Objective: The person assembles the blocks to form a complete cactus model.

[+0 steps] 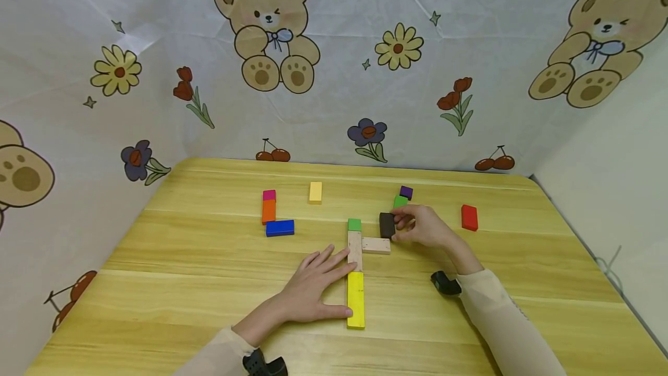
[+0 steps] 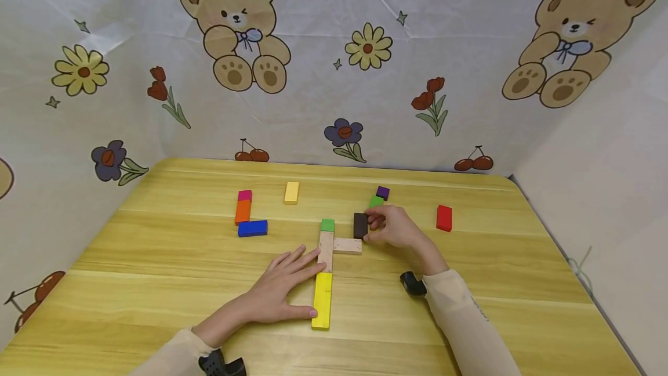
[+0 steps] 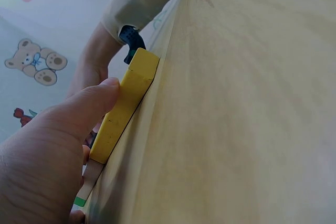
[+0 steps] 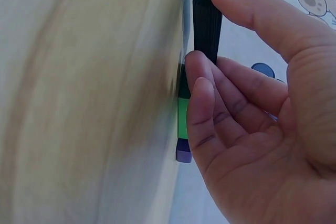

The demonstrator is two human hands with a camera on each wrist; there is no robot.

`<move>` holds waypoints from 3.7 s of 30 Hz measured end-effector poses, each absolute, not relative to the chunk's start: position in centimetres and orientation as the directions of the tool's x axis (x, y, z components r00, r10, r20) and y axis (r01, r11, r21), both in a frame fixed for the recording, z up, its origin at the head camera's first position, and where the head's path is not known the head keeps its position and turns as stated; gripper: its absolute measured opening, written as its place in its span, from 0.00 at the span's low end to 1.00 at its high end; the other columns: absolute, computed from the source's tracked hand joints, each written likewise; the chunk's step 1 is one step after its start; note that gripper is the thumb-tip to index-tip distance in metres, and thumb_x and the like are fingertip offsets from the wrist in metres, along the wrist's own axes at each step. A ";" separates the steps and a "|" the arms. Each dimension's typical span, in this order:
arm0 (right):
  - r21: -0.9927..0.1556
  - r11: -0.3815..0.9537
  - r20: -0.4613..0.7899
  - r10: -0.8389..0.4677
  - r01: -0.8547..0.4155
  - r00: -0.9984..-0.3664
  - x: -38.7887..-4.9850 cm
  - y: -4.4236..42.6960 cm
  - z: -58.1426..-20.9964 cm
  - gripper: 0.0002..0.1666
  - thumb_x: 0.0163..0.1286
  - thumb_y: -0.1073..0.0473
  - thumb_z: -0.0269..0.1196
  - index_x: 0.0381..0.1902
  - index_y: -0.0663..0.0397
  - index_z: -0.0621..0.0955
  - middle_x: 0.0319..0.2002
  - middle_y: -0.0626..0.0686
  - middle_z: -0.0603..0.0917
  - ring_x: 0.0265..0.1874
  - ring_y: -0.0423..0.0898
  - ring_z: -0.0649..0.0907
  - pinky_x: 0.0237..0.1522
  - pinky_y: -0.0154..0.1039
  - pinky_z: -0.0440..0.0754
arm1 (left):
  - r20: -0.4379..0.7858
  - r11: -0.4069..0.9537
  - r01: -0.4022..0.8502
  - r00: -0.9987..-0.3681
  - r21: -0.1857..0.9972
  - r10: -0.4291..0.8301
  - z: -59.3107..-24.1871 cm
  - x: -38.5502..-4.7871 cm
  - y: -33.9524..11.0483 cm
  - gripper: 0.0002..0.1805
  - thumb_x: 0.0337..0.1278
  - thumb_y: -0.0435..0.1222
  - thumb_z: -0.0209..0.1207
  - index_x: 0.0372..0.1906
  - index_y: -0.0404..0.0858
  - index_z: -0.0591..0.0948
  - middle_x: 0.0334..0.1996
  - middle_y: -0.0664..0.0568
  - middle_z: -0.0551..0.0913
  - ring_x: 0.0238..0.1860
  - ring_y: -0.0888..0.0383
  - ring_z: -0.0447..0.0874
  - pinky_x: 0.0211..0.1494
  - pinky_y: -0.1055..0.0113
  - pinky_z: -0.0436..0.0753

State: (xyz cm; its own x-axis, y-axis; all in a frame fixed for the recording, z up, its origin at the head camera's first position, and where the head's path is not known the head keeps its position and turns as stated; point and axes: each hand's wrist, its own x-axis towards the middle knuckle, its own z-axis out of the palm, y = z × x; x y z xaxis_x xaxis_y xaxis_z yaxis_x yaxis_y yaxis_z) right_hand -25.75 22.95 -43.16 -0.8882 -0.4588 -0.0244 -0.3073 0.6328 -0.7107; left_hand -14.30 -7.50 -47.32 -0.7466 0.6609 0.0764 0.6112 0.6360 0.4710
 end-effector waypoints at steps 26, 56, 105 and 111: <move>-0.668 0.673 -0.055 -0.471 -0.318 -0.881 -25.6 22.8 -43.1 0.37 0.53 0.60 0.76 0.59 0.71 0.76 0.43 0.59 0.82 0.39 0.47 0.81 0.41 0.36 0.82 | 0.078 0.639 0.613 -0.747 0.464 0.661 -47.1 -14.2 -7.5 0.46 0.54 0.67 0.56 0.76 0.55 0.60 0.79 0.58 0.49 0.79 0.46 0.42 0.76 0.43 0.51; -0.661 0.680 -0.048 -0.461 -0.318 -0.886 -25.5 22.5 -43.1 0.37 0.53 0.60 0.76 0.59 0.70 0.77 0.41 0.58 0.82 0.38 0.48 0.82 0.41 0.35 0.81 | 0.076 0.634 0.605 -0.750 0.482 0.657 -47.0 -14.2 -7.5 0.46 0.53 0.67 0.57 0.76 0.55 0.60 0.79 0.58 0.49 0.79 0.45 0.43 0.75 0.41 0.50; -0.714 0.688 -0.045 -0.233 -0.132 -0.971 -29.3 25.5 -44.5 0.38 0.55 0.60 0.74 0.61 0.68 0.74 0.50 0.64 0.81 0.46 0.54 0.82 0.45 0.38 0.80 | 0.071 0.636 0.604 -0.749 0.480 0.658 -47.1 -14.3 -7.5 0.46 0.54 0.67 0.56 0.76 0.56 0.60 0.79 0.59 0.48 0.79 0.46 0.41 0.76 0.42 0.49; -0.743 0.661 -0.070 -0.230 -0.103 -0.971 -29.6 25.4 -44.8 0.37 0.55 0.60 0.75 0.60 0.68 0.74 0.50 0.64 0.81 0.45 0.52 0.82 0.43 0.31 0.80 | 0.073 0.634 0.606 -0.748 0.481 0.660 -47.1 -14.3 -7.5 0.46 0.54 0.67 0.56 0.76 0.56 0.60 0.79 0.59 0.48 0.79 0.46 0.41 0.76 0.42 0.49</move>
